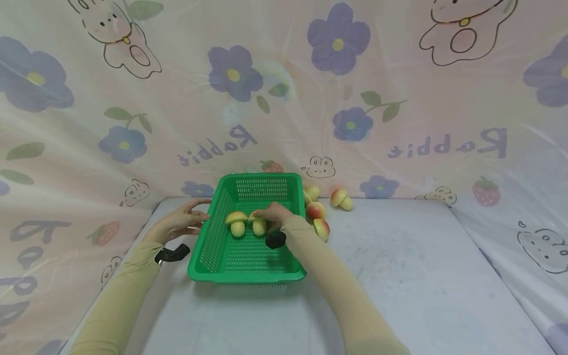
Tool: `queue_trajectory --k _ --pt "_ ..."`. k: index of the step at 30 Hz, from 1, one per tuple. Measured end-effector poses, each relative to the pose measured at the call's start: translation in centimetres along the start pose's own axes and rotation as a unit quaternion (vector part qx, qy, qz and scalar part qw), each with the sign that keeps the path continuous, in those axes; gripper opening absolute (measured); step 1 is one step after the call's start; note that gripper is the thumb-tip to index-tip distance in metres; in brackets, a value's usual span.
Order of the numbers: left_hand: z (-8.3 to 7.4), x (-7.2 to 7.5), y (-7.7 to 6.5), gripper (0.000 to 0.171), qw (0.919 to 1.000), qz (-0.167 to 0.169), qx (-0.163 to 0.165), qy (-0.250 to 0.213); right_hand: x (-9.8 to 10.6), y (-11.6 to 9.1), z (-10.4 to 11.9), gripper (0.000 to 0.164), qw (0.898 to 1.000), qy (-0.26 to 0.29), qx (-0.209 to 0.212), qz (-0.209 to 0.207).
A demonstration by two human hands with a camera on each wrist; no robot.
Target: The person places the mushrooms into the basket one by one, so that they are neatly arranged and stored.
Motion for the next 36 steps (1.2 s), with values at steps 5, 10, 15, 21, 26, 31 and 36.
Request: queue_trajectory --k 5,10,15,21,26,31,36 --pt "-0.1 -0.1 0.0 0.066 1.0000 0.002 0.001 -0.005 0.1 0.2 -0.1 0.042 1.000 0.006 -0.001 0.001" --pt "-0.1 -0.1 0.0 0.065 1.0000 -0.007 0.005 -0.001 0.5 0.0 -0.1 0.040 1.000 -0.010 -0.002 -0.007" --pt "0.0 -0.1 0.0 0.065 0.9999 -0.013 0.009 0.004 1.1 -0.1 -0.1 0.042 1.000 -0.006 -0.009 -0.020" --pt "0.1 -0.1 -0.1 0.065 0.9999 -0.010 0.006 0.004 1.4 -0.1 -0.2 0.039 0.999 0.018 -0.018 -0.031" --pt "0.0 -0.2 -0.1 0.065 0.9999 -0.008 0.001 0.009 1.6 -0.2 -0.1 0.040 0.999 0.030 -0.013 -0.035" --pt "-0.2 -0.3 -0.3 0.065 0.9999 -0.009 0.001 0.008 1.8 -0.5 0.1 0.047 0.998 0.062 -0.010 -0.029" --pt "-0.3 -0.3 -0.4 0.065 0.9999 -0.010 0.005 0.003 2.5 -1.3 0.6 0.047 0.997 0.077 0.004 -0.013"
Point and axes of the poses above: each hand's wrist, its own y-axis towards the middle knuckle, its own x-axis out of the back of the hand, z = x × y, the point moved 3 cm from there along y, towards the middle knuckle
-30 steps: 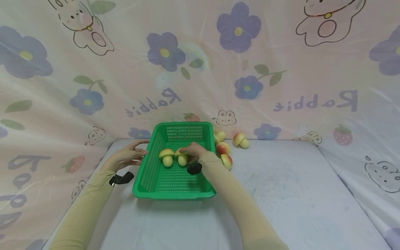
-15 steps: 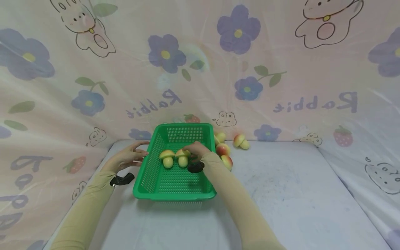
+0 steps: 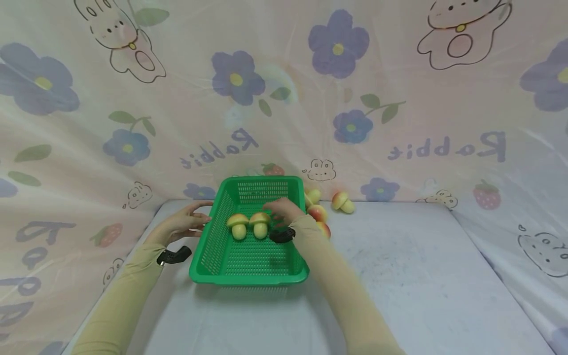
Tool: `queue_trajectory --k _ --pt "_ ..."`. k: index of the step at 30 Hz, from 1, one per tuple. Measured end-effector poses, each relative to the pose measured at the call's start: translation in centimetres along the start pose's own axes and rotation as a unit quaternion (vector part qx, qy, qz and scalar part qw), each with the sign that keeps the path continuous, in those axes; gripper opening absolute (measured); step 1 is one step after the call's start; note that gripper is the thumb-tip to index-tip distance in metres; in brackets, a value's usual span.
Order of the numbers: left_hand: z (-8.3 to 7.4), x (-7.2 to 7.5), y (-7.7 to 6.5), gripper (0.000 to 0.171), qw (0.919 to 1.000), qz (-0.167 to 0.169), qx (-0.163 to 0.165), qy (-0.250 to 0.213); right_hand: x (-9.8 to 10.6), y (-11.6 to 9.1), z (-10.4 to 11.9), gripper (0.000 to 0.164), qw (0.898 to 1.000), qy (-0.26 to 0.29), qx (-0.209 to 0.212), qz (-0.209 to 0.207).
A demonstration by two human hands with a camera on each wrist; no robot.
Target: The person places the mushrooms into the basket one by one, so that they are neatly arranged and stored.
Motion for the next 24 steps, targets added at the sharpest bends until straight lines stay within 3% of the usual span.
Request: queue_trajectory --k 10,24 --pt "0.0 0.0 0.0 0.066 1.0000 0.001 0.005 0.007 1.9 -1.3 2.5 0.047 0.998 0.054 0.028 0.025" --pt "0.2 0.0 0.3 0.066 1.0000 0.001 0.009 0.003 4.1 -4.1 4.5 0.044 0.993 0.051 0.076 0.070"
Point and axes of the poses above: each hand's wrist, its own y-axis towards the middle knuckle, its own x-axis out of the back of the hand, z = x × y, the point moved 3 cm from there along y, towards the middle knuckle
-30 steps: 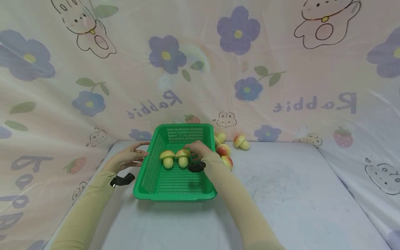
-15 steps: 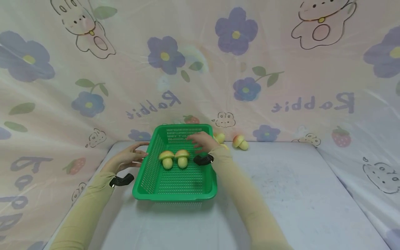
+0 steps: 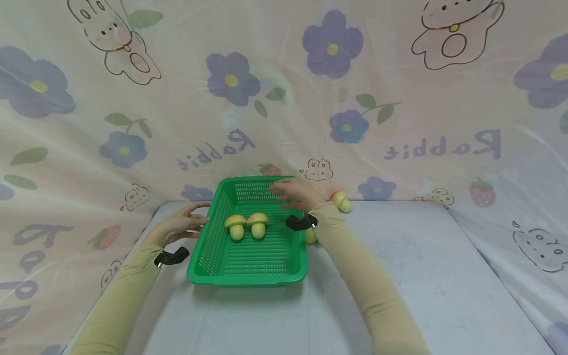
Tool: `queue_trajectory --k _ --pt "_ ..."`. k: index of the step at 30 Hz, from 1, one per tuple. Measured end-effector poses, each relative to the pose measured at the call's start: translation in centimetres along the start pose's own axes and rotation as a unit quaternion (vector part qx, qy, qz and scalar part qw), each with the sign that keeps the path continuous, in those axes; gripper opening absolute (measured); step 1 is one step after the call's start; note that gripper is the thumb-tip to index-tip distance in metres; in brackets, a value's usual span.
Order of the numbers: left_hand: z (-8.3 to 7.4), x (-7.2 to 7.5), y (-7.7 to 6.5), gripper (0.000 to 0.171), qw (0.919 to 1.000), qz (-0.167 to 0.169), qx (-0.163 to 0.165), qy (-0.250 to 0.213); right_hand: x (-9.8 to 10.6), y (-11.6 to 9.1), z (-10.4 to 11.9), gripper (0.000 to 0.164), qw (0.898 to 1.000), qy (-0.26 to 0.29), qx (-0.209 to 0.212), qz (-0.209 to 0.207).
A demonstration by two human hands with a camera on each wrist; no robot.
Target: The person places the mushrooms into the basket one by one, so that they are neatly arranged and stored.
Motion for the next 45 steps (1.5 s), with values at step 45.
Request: queue_trajectory --k 45 --pt "0.3 -0.2 0.1 0.065 0.9999 0.002 -0.012 -0.007 8.9 -8.6 -5.5 0.051 0.994 0.089 0.019 -0.058"
Point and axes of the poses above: each hand's wrist, its own y-axis towards the middle knuckle, its own x-axis out of the back of the hand, z = x × y, the point moved 3 cm from there along y, towards the middle knuckle
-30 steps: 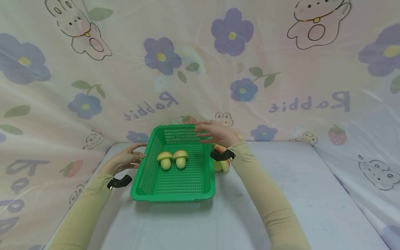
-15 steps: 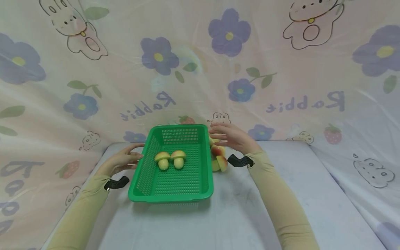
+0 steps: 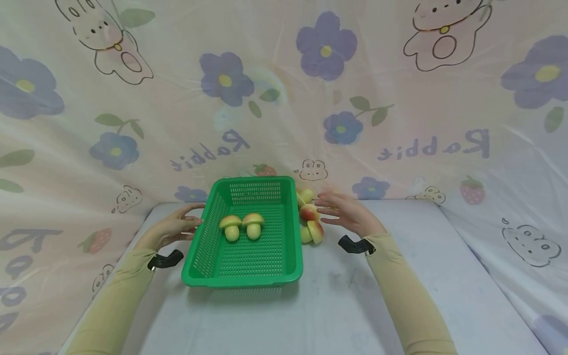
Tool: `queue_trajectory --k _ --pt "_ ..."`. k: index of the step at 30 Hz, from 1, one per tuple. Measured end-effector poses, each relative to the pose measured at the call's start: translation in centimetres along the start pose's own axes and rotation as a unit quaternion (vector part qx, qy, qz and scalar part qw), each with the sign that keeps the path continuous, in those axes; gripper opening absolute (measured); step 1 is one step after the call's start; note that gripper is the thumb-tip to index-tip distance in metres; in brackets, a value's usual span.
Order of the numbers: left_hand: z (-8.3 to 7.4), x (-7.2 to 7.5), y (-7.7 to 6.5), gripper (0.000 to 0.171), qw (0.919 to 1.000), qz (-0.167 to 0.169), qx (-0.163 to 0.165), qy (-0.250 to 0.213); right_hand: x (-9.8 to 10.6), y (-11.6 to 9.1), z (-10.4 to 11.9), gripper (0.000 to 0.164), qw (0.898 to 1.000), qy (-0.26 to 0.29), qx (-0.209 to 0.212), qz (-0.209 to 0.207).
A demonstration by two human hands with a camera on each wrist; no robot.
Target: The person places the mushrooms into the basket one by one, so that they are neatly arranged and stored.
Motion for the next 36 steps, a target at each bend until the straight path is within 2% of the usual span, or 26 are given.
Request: queue_trajectory --k 7,14,22,36 --pt "0.1 0.0 0.0 0.065 1.0000 -0.002 0.003 0.000 1.3 -0.1 -1.6 0.062 1.000 0.007 -0.014 -0.012" --pt "0.0 0.0 0.0 0.065 1.0000 0.004 0.004 0.003 2.1 -0.3 -3.2 0.048 0.999 0.008 -0.024 -0.030" --pt "0.0 0.2 0.0 0.065 0.9999 0.003 0.004 0.009 2.7 -0.3 -5.2 0.069 0.999 -0.009 -0.031 -0.028" --pt "0.2 0.1 -0.1 0.063 0.9999 0.000 0.002 0.013 2.4 0.4 -7.7 0.059 0.998 -0.021 -0.030 -0.044"
Point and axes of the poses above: each hand's wrist, its own y-axis towards the middle knuckle, its own x-axis out of the back of the hand, z = x × y, the point moved 3 cm from there along y, towards the middle knuckle
